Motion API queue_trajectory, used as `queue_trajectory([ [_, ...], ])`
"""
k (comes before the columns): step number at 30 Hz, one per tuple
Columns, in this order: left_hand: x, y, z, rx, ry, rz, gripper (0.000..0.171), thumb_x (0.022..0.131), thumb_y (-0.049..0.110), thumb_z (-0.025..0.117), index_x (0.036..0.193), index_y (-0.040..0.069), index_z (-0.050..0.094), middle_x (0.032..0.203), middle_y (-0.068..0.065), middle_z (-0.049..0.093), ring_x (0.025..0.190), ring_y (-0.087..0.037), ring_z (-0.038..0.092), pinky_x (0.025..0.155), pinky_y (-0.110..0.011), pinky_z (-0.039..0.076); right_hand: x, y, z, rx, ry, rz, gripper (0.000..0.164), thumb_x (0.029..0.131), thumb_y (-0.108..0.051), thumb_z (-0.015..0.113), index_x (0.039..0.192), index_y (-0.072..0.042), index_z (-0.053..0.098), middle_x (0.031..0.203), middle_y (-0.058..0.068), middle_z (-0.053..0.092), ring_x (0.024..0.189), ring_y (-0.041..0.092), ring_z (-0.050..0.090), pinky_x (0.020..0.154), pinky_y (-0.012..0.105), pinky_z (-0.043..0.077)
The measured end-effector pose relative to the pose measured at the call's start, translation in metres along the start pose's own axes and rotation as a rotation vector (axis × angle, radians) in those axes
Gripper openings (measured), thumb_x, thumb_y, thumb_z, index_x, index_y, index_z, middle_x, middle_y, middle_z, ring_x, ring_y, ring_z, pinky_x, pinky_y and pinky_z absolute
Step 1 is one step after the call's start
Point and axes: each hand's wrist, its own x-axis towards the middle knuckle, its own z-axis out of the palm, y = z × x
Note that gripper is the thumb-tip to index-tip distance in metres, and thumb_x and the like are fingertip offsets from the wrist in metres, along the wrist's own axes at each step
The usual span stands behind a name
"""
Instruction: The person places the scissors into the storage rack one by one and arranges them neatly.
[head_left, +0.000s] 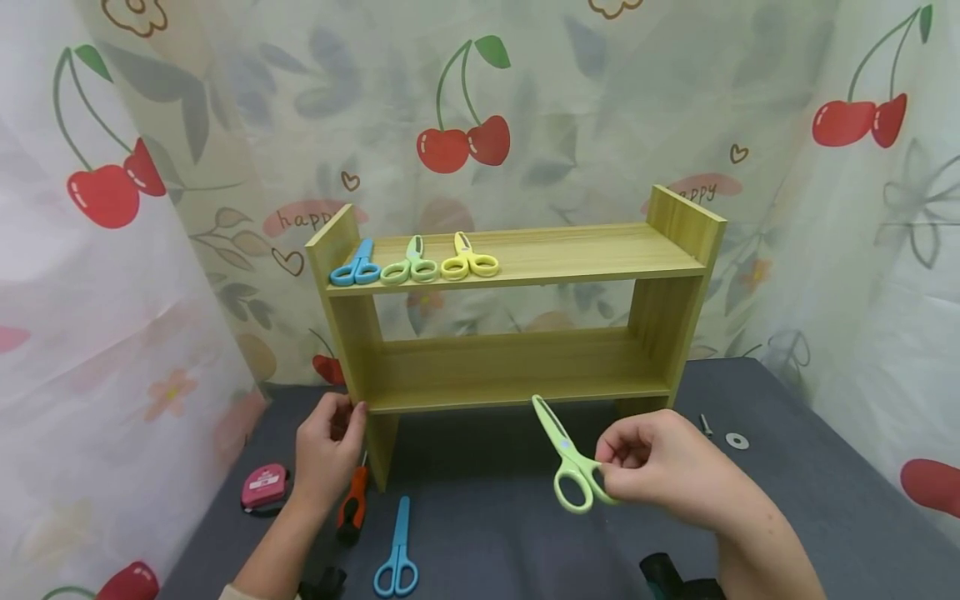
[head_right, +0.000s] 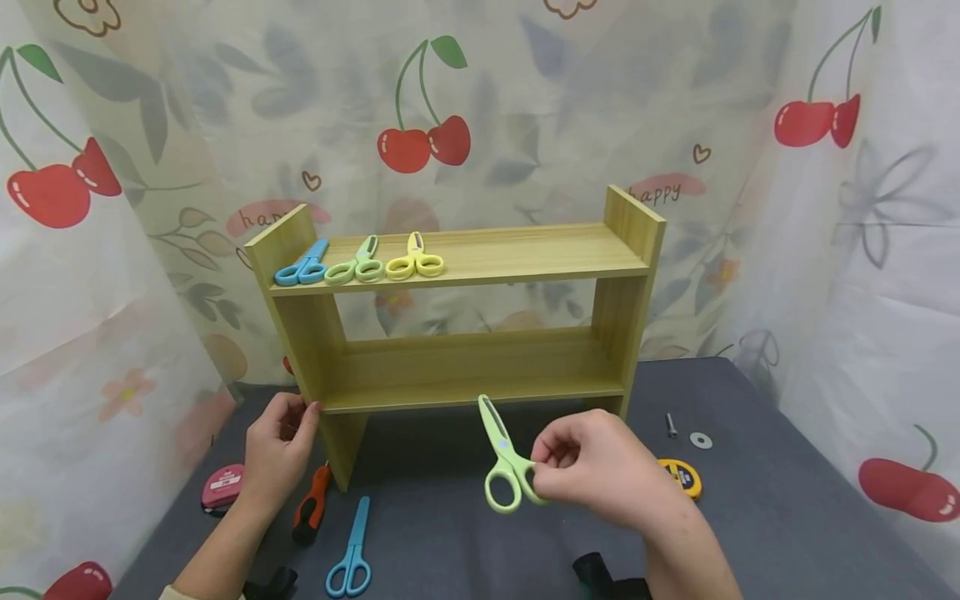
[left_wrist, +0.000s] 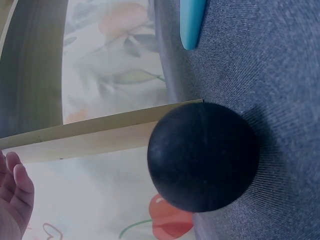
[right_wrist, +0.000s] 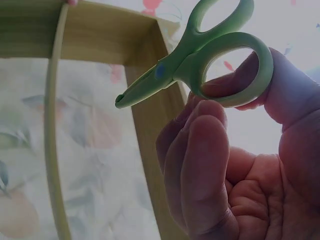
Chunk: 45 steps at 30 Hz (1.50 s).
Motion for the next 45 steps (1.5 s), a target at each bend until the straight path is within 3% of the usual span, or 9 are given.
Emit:
queue_trajectory([
  [3,0.005,0.017,-0.002,-0.008,0.001,0.011,0.013,0.085,-0.018,0.066,0.092,-0.007,0.062,0.074,-0.011,0.058,0.061,-0.013,0.053,0.055,-0.015,0.044,-0.006,-0.001,-0.008,0.002,0.038,0.023,0.01,0.078,-0.001,0.068,0.087,-0.006,0.069,0.069,0.001,0.063,0.063,0.012,0.056,0.058,0.027,0.045],
  [6,0.006,0.018,-0.002,-0.004,0.0,0.011,0.013,0.086,-0.018,0.066,0.092,-0.007,0.062,0.074,-0.011,0.058,0.06,-0.013,0.053,0.055,-0.015,0.045,-0.011,0.0,-0.015,-0.005,0.086,0.041,0.01,0.078,-0.001,0.069,0.086,-0.006,0.069,0.069,0.002,0.062,0.063,0.012,0.055,0.057,0.027,0.044],
  [16,-0.001,-0.002,0.0,0.001,0.0,0.006,0.012,0.088,-0.015,0.067,0.093,-0.006,0.063,0.075,-0.007,0.059,0.06,-0.013,0.052,0.054,-0.016,0.045,-0.028,0.002,-0.031,-0.014,0.192,0.103,0.009,0.085,-0.004,0.069,0.094,-0.006,0.07,0.074,0.003,0.066,0.062,0.015,0.057,0.05,0.028,0.043],
  [21,0.0,0.004,-0.001,-0.017,0.001,0.013,0.012,0.087,-0.016,0.066,0.093,-0.007,0.063,0.075,-0.008,0.059,0.059,-0.015,0.052,0.054,-0.017,0.045,-0.033,-0.001,-0.036,-0.053,0.243,0.101,0.004,0.089,-0.008,0.073,0.093,-0.009,0.072,0.075,0.003,0.068,0.067,0.018,0.062,0.055,0.029,0.044],
  [28,0.001,0.007,-0.002,-0.033,0.001,0.02,0.013,0.087,-0.017,0.066,0.094,-0.007,0.063,0.076,-0.009,0.06,0.06,-0.015,0.052,0.055,-0.017,0.045,-0.029,-0.003,-0.042,-0.057,0.267,0.109,0.007,0.09,-0.011,0.073,0.096,-0.007,0.072,0.077,0.002,0.067,0.067,0.018,0.061,0.054,0.03,0.045],
  [36,0.0,0.004,-0.001,-0.048,-0.007,0.011,0.012,0.088,-0.016,0.066,0.095,-0.007,0.062,0.077,-0.009,0.06,0.062,-0.015,0.053,0.056,-0.016,0.046,-0.024,-0.014,-0.058,-0.084,0.318,0.069,0.011,0.093,-0.013,0.073,0.099,-0.003,0.072,0.079,0.003,0.07,0.073,0.019,0.064,0.066,0.029,0.051],
  [45,0.004,0.013,-0.002,-0.034,-0.006,0.016,0.012,0.087,-0.017,0.066,0.093,-0.007,0.062,0.076,-0.01,0.059,0.061,-0.014,0.053,0.056,-0.016,0.045,-0.012,-0.024,-0.074,-0.091,0.375,0.012,0.012,0.093,-0.01,0.071,0.098,0.0,0.071,0.073,0.003,0.068,0.064,0.019,0.062,0.059,0.029,0.05],
])
